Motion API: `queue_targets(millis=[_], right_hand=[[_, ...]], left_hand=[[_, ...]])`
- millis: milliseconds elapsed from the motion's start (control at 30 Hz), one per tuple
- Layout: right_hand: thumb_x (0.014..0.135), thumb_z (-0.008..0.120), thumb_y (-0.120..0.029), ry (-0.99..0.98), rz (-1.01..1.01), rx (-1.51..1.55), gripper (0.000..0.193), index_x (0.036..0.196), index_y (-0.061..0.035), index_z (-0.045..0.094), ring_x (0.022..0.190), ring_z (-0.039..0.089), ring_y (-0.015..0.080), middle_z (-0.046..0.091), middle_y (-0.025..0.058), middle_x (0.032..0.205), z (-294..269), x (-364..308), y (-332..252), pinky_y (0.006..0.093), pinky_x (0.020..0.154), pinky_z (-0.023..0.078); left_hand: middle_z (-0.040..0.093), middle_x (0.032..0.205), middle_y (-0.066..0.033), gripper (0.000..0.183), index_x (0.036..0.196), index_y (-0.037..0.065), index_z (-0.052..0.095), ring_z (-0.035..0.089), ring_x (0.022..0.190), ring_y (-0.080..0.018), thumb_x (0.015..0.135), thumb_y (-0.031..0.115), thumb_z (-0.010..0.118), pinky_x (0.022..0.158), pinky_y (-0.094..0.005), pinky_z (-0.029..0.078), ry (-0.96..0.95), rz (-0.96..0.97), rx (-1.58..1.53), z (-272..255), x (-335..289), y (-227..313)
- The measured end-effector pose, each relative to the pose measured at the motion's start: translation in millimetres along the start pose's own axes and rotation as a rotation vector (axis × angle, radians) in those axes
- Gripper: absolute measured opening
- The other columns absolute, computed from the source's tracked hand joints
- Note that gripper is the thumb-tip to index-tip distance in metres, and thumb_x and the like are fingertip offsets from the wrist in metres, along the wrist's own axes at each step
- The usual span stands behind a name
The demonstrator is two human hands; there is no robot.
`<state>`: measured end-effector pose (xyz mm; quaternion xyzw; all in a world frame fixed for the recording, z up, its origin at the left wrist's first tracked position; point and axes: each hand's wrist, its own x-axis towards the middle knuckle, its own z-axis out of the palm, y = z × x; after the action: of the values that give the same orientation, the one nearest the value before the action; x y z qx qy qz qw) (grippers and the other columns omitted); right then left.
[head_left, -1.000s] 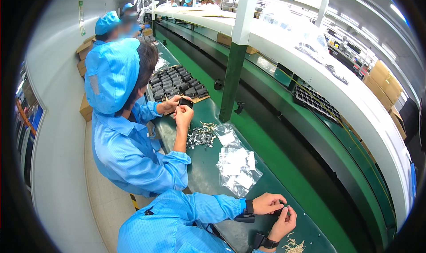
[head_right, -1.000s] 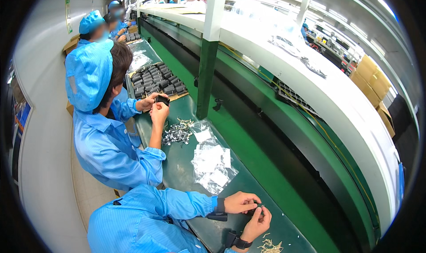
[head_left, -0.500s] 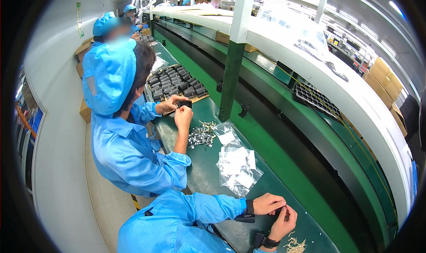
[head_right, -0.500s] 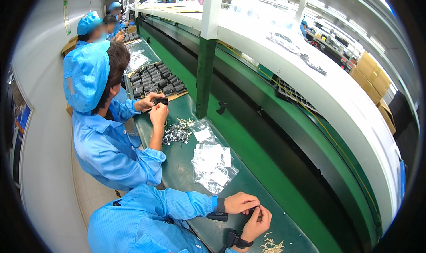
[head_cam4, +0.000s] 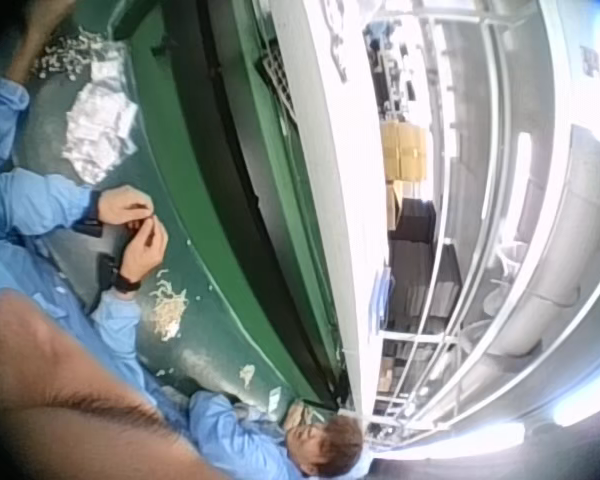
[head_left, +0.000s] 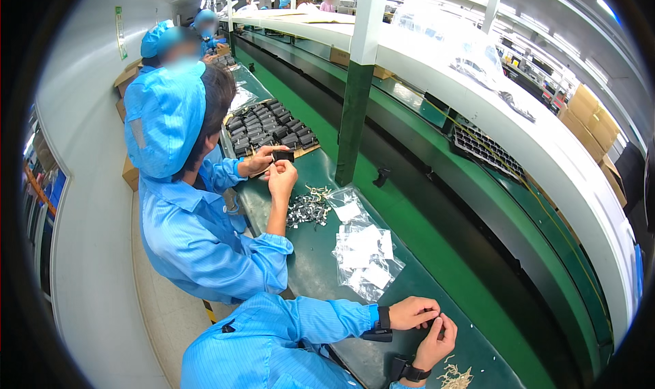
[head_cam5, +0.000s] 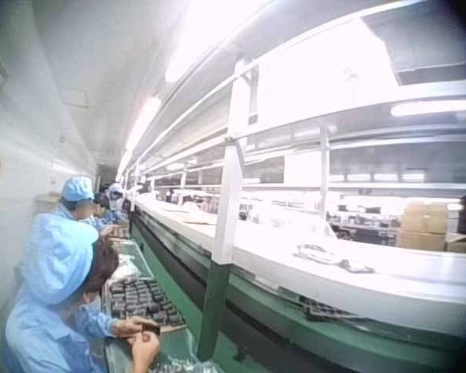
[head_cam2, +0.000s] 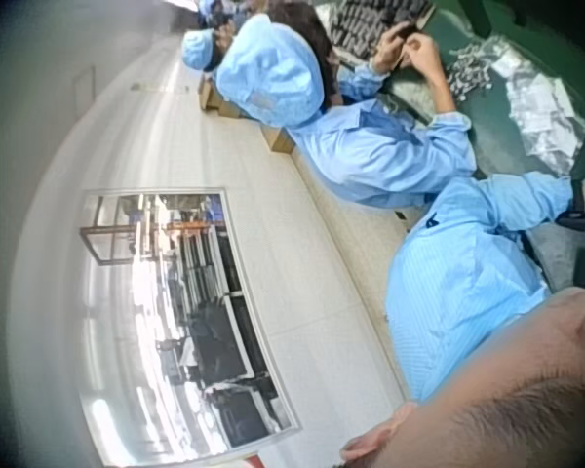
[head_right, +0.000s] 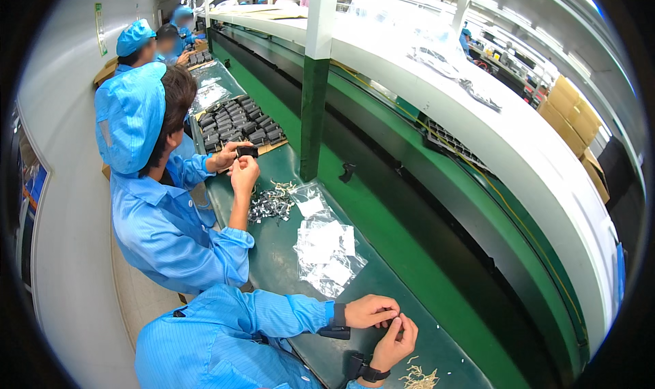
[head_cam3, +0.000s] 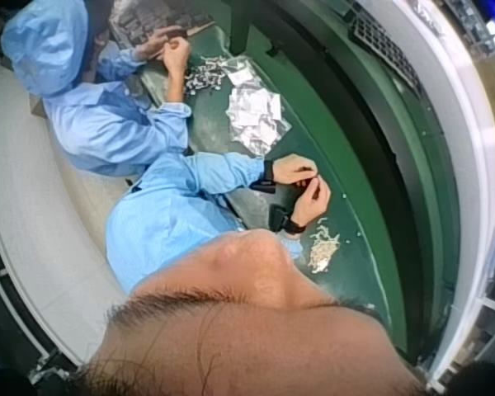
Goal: Inserting small metal pins into black plastic housings on an assembly line.
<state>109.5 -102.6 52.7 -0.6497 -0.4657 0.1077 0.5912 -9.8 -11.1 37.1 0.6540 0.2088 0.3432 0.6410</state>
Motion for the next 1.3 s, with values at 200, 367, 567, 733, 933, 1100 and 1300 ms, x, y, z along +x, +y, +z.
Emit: queue_targets(millis=[200,367,567,733,933,1100,1300], right_hand=[[0.1,0.066,-0.007,-0.037,0.08,0.115,0.015,0.108,0.0043,0.07,0.086,0.063,0.0123,0.068,0.0064,0.105,-2.8,1.4,4.5,0.0248,0.067,0.051],[0.1,0.066,-0.007,-0.042,0.149,0.214,0.014,0.106,0.0055,0.069,0.087,0.063,0.0114,0.069,0.0056,0.099,-5.7,2.0,18.5,0.0259,0.076,0.052],[0.102,0.062,-0.008,-0.076,0.196,0.226,0.012,0.104,0.0046,0.062,0.084,0.059,0.0113,0.064,0.0056,0.096,-6.1,3.3,8.3,0.0275,0.075,0.052],[0.106,0.055,-0.013,-0.067,0.16,0.106,0.017,0.102,0.0027,0.057,0.082,0.056,0.0141,0.06,0.0063,0.093,-5.9,3.2,7.6,0.0307,0.076,0.05],[0.108,0.054,-0.019,-0.009,0.131,0.04,0.02,0.102,0.0006,0.056,0.082,0.055,0.0115,0.058,0.0031,0.092,-8.3,1.5,25.3,0.0276,0.075,0.048],[0.105,0.057,-0.013,-0.042,0.153,0.214,0.015,0.106,0.0021,0.058,0.087,0.056,0.0142,0.058,0.0062,0.104,-5.3,1.7,12.2,0.0296,0.078,0.049],[0.103,0.062,-0.008,-0.059,0.141,0.209,0.01,0.103,0.0022,0.06,0.091,0.058,0.0119,0.059,0.0046,0.105,-5.5,2.8,13.5,0.0267,0.079,0.051]], left_hand=[[0.063,0.095,-0.0072,0.022,0.11,0.002,0.059,0.067,0.078,-0.0146,0.11,0.022,0.049,0.063,-0.029,0.057,-0.025,0.079,0.121,0.8,-1.7,5.1],[0.062,0.094,-0.0075,0.022,0.109,0.003,0.056,0.066,0.079,-0.0157,0.111,0.023,0.048,0.065,-0.0308,0.056,-0.047,0.104,0.166,0.7,-2.6,8.6],[0.061,0.093,-0.0088,0.023,0.11,0.004,0.054,0.066,0.081,-0.0173,0.112,0.024,0.044,0.066,-0.0322,0.055,-0.067,0.096,0.17,-0.1,-2.2,8.3],[0.062,0.09,-0.0101,0.023,0.11,0.004,0.051,0.067,0.083,-0.0212,0.113,0.025,0.041,0.071,-0.0354,0.055,-0.046,0.153,0.174,1.0,-1.8,0.7],[0.063,0.09,-0.0104,0.024,0.111,0.004,0.051,0.068,0.083,-0.0218,0.113,0.026,0.041,0.073,-0.0358,0.055,-0.054,0.09,0.089,0.7,-1.8,-0.2],[0.064,0.087,-0.0119,0.019,0.109,0.004,0.05,0.066,0.078,-0.0247,0.112,0.021,0.042,0.072,-0.0373,0.053,-0.019,0.125,0.12,1.7,-1.4,3.8],[0.063,0.087,-0.0126,0.022,0.107,0.003,0.051,0.066,0.08,-0.0263,0.112,0.023,0.043,0.072,-0.0382,0.053,-0.024,0.146,0.184,0.7,-0.9,4.2]])
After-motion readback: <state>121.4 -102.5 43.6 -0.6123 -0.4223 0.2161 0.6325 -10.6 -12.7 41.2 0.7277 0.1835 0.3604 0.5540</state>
